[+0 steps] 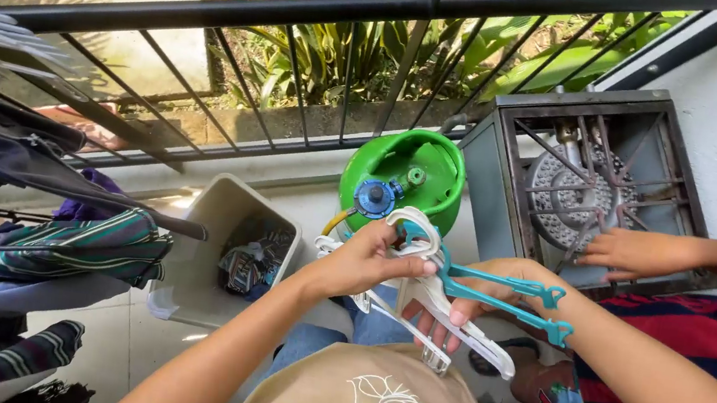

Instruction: The person takes clothes from a white bin, places them on hangers, and hangs them on a clothes rack. The person handles various garments including shirts, shorts, and underwear, using hangers to organize them on the rack.

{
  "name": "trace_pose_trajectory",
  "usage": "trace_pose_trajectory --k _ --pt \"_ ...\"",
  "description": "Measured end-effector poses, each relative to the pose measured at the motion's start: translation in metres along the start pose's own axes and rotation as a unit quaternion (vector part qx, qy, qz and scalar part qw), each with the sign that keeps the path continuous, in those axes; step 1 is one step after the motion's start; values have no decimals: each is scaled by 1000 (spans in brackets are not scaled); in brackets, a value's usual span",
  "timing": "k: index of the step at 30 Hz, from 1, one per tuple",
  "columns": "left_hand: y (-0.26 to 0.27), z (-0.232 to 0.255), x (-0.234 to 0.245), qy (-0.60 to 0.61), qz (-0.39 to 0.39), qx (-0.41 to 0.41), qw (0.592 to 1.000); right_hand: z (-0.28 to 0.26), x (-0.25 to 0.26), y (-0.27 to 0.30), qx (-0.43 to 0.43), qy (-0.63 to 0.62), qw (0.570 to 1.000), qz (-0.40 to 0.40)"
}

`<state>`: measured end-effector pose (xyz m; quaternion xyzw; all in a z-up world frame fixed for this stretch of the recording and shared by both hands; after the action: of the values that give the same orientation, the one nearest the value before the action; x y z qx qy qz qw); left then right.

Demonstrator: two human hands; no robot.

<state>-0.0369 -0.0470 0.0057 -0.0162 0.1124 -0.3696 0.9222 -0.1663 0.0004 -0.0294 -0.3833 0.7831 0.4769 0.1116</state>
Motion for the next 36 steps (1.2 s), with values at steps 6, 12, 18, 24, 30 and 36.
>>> trace_pose_trajectory --k 6,12,18,24,30,36 --pt "16 -38 31 6 118 60 991 -10 4 -30 -60 19 985 -163" --pt "35 -26 58 19 258 77 963 19 147 -115 -118 113 986 -33" --pt "41 -19 79 39 309 75 947 -150 35 -86 61 254 965 -31" --pt "44 4 98 51 364 34 929 -186 -40 -85 58 429 895 -106" --pt "67 10 117 59 444 11 894 -188 -56 -98 60 407 902 -131" --pt "77 32 114 -1 454 20 891 -189 -78 -107 37 414 878 -236"
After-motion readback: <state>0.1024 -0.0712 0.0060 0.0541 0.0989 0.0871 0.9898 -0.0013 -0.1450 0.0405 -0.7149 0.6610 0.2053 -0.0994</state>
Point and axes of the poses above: each hand's wrist, its own y-axis away from the middle knuckle, its own x-axis out of the back of the hand, z = x × y, the point moved 6 cm from there along -y, towards the middle knuckle, and after that the axes turned 5 degrees about -z, right-handed, at the moved point
